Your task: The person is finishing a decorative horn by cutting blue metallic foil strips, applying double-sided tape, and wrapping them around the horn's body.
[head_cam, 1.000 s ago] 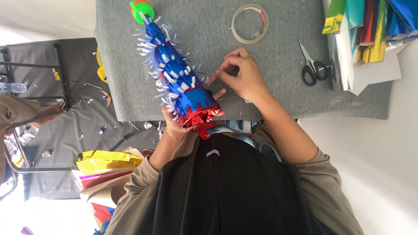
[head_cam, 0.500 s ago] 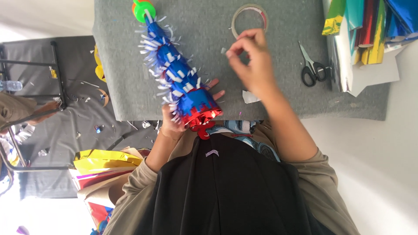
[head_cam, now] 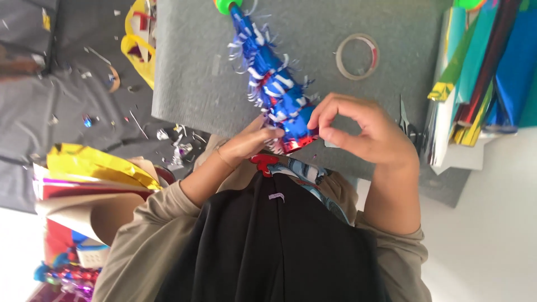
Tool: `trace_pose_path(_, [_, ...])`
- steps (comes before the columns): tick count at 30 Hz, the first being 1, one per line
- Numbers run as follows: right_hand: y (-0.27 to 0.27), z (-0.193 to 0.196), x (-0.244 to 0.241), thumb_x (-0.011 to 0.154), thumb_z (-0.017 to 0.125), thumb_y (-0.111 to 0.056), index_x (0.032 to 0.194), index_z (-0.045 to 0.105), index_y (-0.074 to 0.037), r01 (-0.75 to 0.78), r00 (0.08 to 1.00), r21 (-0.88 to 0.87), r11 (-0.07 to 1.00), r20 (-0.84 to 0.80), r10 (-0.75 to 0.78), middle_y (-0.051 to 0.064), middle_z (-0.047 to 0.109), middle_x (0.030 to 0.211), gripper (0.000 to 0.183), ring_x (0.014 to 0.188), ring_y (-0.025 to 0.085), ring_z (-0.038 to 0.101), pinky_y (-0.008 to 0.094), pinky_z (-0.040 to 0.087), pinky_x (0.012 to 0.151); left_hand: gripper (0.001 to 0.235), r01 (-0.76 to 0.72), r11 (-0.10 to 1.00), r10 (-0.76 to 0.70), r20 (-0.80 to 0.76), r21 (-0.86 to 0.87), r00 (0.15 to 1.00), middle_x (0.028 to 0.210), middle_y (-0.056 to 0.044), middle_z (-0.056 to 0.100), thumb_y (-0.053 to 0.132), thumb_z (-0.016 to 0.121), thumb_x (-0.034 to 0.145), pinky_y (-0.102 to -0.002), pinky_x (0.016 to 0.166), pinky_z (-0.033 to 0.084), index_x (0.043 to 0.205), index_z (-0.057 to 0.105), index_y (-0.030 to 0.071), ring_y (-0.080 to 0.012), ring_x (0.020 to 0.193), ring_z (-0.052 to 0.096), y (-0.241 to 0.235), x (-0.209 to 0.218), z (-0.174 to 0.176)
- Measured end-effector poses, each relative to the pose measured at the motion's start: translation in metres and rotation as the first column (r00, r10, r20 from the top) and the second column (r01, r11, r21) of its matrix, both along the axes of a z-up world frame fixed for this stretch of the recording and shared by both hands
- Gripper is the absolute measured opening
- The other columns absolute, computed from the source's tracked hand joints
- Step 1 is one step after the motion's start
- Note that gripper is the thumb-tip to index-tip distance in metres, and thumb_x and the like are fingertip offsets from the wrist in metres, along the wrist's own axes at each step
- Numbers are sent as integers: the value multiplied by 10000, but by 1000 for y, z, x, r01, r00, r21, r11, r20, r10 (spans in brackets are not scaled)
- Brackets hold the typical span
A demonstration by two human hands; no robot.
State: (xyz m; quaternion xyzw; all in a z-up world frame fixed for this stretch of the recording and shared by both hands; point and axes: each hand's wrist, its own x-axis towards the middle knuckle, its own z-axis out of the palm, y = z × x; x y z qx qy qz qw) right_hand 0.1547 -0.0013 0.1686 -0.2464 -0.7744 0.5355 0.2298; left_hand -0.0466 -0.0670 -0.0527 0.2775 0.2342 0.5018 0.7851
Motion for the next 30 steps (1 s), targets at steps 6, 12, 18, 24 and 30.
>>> trace_pose_path(6, [-7,16,-19,981,650,-96,879,622,-50,-86,967,264,961,254,16,162,740,1053,115,1106,388,676,485,478,914,501,6,1000,-5,-64,2,998,839,-23,547,244,796,876,-210,499,426,1246,553,9,-87,650,501,5,-13,91])
trace_pose_path(12, [-20,1,-10,1045,564,-131,903,584,-81,-40,974,338,940,225,-39,127,766,1150,152,1213,372,681,427,489,941,948,67,998,-68,-52,-16,996,1374,-313,512,420,800,872,-584,1049,486,1507,272,-45,-460,1316,533,2,-18,93])
trace_pose_path(18, [-23,-11,0,1044,526,-105,890,548,-25,46,987,249,967,140,-83,189,774,1102,174,1168,433,705,447,529,967,1091,86,994,-77,-126,63,989,1444,-369,440,376,894,783,-613,1147,362,1505,204,-60,-535,1413,419,0,-20,107])
trace_pose_path(24, [-18,-18,6,1066,488,-75,925,492,-3,85,994,242,967,43,-98,246,762,1047,159,1133,465,716,467,552,944,1221,134,989,-122,-168,58,978,1365,-369,484,431,908,717,-544,986,561,1527,136,-58,-516,1275,571,-1,-25,112])
trace_pose_path(30, [-18,-11,-1,1064,489,-52,918,488,11,73,991,247,966,91,-98,262,766,1029,158,1116,459,724,480,566,928,1195,71,997,-78,-239,-41,968,1306,-315,541,419,897,757,-455,888,628,1562,128,-16,-384,1138,671,-5,-10,97])
